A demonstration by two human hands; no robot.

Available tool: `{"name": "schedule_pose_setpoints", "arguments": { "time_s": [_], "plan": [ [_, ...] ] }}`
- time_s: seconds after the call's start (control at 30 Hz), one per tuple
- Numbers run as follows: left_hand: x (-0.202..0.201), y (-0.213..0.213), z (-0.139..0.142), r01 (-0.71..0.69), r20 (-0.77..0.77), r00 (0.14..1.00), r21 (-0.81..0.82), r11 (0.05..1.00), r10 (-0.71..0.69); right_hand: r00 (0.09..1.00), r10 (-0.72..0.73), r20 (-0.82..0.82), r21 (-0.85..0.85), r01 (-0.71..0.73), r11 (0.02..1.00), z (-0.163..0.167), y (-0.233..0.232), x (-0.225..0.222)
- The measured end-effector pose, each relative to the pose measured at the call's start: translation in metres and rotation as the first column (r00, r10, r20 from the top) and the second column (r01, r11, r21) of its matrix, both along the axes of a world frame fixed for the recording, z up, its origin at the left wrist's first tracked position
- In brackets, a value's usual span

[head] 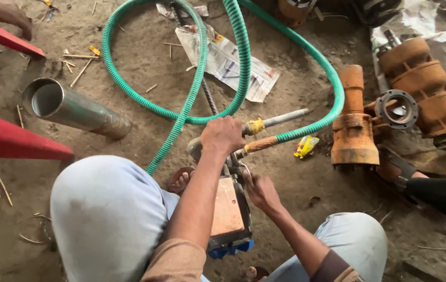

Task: The person sits on the ground and uses a wrench to tighten a metal pipe assembly connected to a motor. They adjust the pipe and tighten the connection multiple times while a second person works nearby.

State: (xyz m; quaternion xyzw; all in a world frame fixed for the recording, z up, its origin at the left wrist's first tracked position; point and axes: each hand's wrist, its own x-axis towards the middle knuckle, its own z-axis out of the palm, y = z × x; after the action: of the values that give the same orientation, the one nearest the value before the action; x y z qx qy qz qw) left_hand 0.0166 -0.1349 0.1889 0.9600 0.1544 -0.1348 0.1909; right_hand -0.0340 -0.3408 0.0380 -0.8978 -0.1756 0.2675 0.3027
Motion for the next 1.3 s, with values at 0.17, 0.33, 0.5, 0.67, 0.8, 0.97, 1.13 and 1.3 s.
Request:
{"name": "schedule_pose_setpoints", "arguments": {
  "time_s": [0.17,0.33,0.5,0.67,0.8,0.97,1.13,1.3],
  "plan": [
    [0.013,0.003,-0.009,-0.053,-0.027,0.998,-0.06,0.997,0.052,0.93,0.162,0.33,-0.02,-0.165,0.986,-0.011,-0.002,0.006],
    [-0.01,0.003,-0.004,-0.184,-0.033,0.983,-0.091,0.979,0.181,0.981,0.117,0.154,-0.209,-0.083,0.974,-0.019,-0.019,0.022],
    [-0.03,-0.013,0.002,-0.163,0.005,0.987,-0.065,0.985,0.163,0.886,0.321,0.336,-0.054,-0.322,0.945,-0.008,-0.014,0.018],
    [-0.056,-0.031,0.01,-0.104,-0.064,0.993,-0.088,0.991,0.098,0.929,0.332,0.165,-0.034,-0.331,0.943,0.0,-0.008,0.002],
    [-0.092,-0.06,0.01,-0.037,0.639,0.766,-0.061,0.997,0.067,0.895,0.374,0.242,-0.078,-0.366,0.927,-0.002,-0.02,-0.001],
    [-0.132,-0.122,-0.018,-0.633,0.645,0.134,-0.529,0.566,0.753,0.914,0.354,0.199,-0.117,-0.336,0.935,-0.01,-0.035,-0.005],
    [-0.152,-0.147,-0.046,-0.869,0.239,0.215,-0.394,0.297,0.947,0.91,0.414,0.021,0.092,-0.414,0.906,-0.014,-0.044,0.021],
    [-0.157,-0.158,-0.067,-0.845,0.294,0.441,-0.184,0.502,0.848,0.684,0.042,-0.728,0.237,0.194,0.952,-0.009,-0.054,0.059]
  ]
}}
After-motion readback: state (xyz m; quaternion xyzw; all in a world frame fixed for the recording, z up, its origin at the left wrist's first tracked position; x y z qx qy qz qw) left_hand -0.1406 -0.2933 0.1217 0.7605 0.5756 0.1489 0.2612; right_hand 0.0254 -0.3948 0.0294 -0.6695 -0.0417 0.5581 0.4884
